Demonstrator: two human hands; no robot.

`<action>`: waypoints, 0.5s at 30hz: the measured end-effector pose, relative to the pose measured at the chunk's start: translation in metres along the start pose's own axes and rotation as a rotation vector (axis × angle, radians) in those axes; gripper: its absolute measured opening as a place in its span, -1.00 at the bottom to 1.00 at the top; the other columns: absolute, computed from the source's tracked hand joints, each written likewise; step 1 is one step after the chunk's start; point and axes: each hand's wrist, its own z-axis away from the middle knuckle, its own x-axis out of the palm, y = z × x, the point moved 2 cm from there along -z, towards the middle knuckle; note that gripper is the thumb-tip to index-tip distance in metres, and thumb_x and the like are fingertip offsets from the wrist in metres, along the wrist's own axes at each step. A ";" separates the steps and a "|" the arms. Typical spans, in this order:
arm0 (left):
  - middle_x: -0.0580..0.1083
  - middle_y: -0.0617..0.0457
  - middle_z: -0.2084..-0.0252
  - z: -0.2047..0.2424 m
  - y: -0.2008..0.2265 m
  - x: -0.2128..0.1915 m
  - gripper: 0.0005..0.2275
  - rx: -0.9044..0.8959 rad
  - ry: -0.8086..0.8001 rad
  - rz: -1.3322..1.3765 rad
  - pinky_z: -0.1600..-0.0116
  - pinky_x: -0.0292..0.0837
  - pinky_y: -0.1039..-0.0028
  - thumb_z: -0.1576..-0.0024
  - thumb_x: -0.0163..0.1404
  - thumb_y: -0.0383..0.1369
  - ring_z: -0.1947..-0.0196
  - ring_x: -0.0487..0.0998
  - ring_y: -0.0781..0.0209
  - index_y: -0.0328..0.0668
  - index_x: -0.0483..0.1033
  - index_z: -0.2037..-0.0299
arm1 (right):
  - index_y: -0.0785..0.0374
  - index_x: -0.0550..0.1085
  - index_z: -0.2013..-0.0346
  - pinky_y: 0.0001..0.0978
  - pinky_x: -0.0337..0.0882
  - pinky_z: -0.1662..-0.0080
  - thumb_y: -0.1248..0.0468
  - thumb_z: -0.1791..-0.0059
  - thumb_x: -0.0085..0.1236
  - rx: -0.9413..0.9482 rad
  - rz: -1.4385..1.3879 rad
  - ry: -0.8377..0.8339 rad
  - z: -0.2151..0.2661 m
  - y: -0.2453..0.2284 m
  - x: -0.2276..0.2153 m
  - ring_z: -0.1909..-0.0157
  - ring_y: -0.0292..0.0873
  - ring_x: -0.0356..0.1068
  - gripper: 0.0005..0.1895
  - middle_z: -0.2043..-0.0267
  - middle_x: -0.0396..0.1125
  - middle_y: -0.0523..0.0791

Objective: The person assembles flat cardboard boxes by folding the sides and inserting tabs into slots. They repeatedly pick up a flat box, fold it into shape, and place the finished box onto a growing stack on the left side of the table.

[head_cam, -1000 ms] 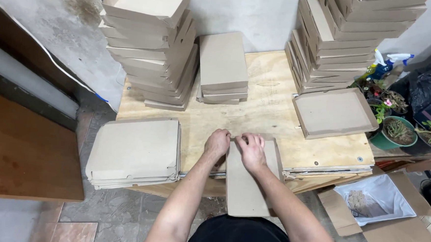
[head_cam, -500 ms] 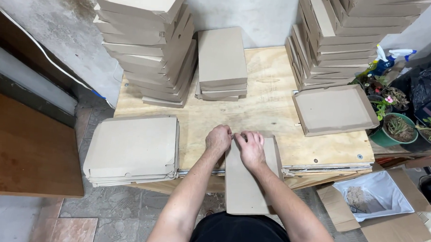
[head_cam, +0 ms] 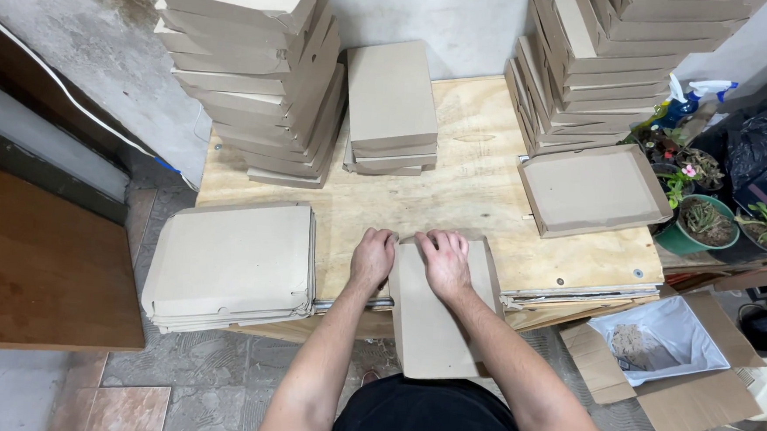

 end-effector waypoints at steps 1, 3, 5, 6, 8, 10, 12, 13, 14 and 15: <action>0.51 -0.01 -0.01 0.001 -0.003 0.003 -0.78 0.002 -0.004 -0.001 -0.15 0.75 0.05 -0.42 -0.01 -0.21 -0.10 0.71 -0.18 0.05 0.65 -0.15 | -0.24 0.47 -0.39 0.06 0.16 -0.57 0.08 -0.33 -0.15 0.004 0.000 -0.001 -0.001 0.000 0.001 -0.46 -0.17 0.32 -0.65 -0.25 0.39 -0.21; 0.49 -0.01 0.00 0.006 -0.009 0.008 -0.80 0.036 0.077 0.030 -0.15 0.75 0.03 -0.41 0.01 -0.24 -0.09 0.70 -0.19 0.04 0.63 -0.12 | -0.19 0.49 -0.37 -0.03 0.24 -0.52 0.11 -0.31 -0.09 -0.001 0.044 0.049 -0.002 0.001 0.003 -0.47 -0.19 0.32 -0.65 -0.27 0.39 -0.22; 0.49 -0.01 0.00 0.014 -0.003 0.002 -0.81 0.031 0.094 0.040 -0.15 0.75 0.05 -0.41 -0.01 -0.24 -0.08 0.70 -0.17 0.04 0.62 -0.12 | -0.15 0.49 -0.37 -0.01 0.25 -0.51 0.13 -0.30 -0.07 -0.003 0.069 0.060 -0.004 -0.002 -0.008 -0.47 -0.16 0.31 -0.65 -0.29 0.39 -0.19; 0.48 0.00 -0.01 0.020 0.000 -0.002 -0.81 0.023 0.111 0.044 -0.16 0.75 0.06 -0.41 -0.02 -0.25 -0.08 0.70 -0.15 0.04 0.61 -0.11 | -0.12 0.49 -0.38 0.02 0.26 -0.49 0.14 -0.29 -0.05 -0.005 0.089 0.068 -0.004 -0.005 -0.013 -0.48 -0.12 0.31 -0.64 -0.32 0.39 -0.17; 0.48 0.00 -0.03 0.018 -0.003 -0.002 -0.80 0.000 0.126 0.070 -0.17 0.75 0.07 -0.40 -0.04 -0.26 -0.09 0.70 -0.14 0.03 0.60 -0.12 | -0.09 0.50 -0.38 0.02 0.29 -0.46 0.15 -0.24 0.02 0.047 0.112 0.101 -0.003 -0.006 -0.034 -0.47 -0.10 0.31 -0.61 -0.33 0.37 -0.15; 0.48 0.01 -0.04 0.016 -0.008 -0.001 -0.80 -0.025 0.142 0.095 -0.18 0.75 0.07 -0.40 -0.06 -0.27 -0.09 0.70 -0.14 0.02 0.59 -0.12 | -0.06 0.51 -0.38 0.03 0.32 -0.43 0.15 -0.19 0.09 0.096 0.135 0.133 -0.004 -0.003 -0.047 -0.47 -0.07 0.31 -0.57 -0.35 0.36 -0.12; 0.46 0.04 0.03 0.015 -0.014 0.002 -0.83 -0.047 0.216 0.131 -0.14 0.74 0.08 -0.35 -0.04 -0.29 -0.06 0.70 -0.11 0.03 0.57 -0.06 | 0.00 0.51 -0.40 0.11 0.33 -0.40 0.23 -0.13 0.14 0.294 0.171 0.187 -0.003 0.009 -0.052 -0.47 0.04 0.31 -0.51 -0.40 0.33 -0.03; 0.46 0.04 0.03 0.019 -0.010 -0.002 -0.83 -0.045 0.212 0.131 -0.14 0.74 0.08 -0.35 -0.04 -0.29 -0.06 0.70 -0.11 0.03 0.57 -0.06 | 0.00 0.51 -0.40 0.11 0.33 -0.40 0.23 -0.13 0.14 0.298 0.173 0.186 -0.002 0.014 -0.052 -0.47 0.04 0.31 -0.51 -0.40 0.33 -0.03; 0.46 0.05 0.07 0.022 -0.005 -0.007 -0.85 -0.043 0.202 0.139 -0.13 0.73 0.06 -0.31 -0.02 -0.27 -0.05 0.70 -0.11 0.06 0.56 -0.01 | -0.03 0.51 -0.40 0.08 0.30 -0.39 0.23 -0.19 0.05 0.361 0.173 0.180 -0.002 0.021 -0.052 -0.46 0.01 0.31 -0.55 -0.40 0.34 -0.06; 0.47 0.06 0.12 0.025 -0.001 -0.011 -0.87 -0.040 0.192 0.147 -0.13 0.71 0.04 -0.27 0.01 -0.25 -0.03 0.70 -0.10 0.09 0.55 0.03 | -0.06 0.51 -0.40 0.05 0.27 -0.39 0.22 -0.25 -0.03 0.425 0.173 0.174 -0.002 0.028 -0.052 -0.46 -0.02 0.32 -0.59 -0.39 0.35 -0.09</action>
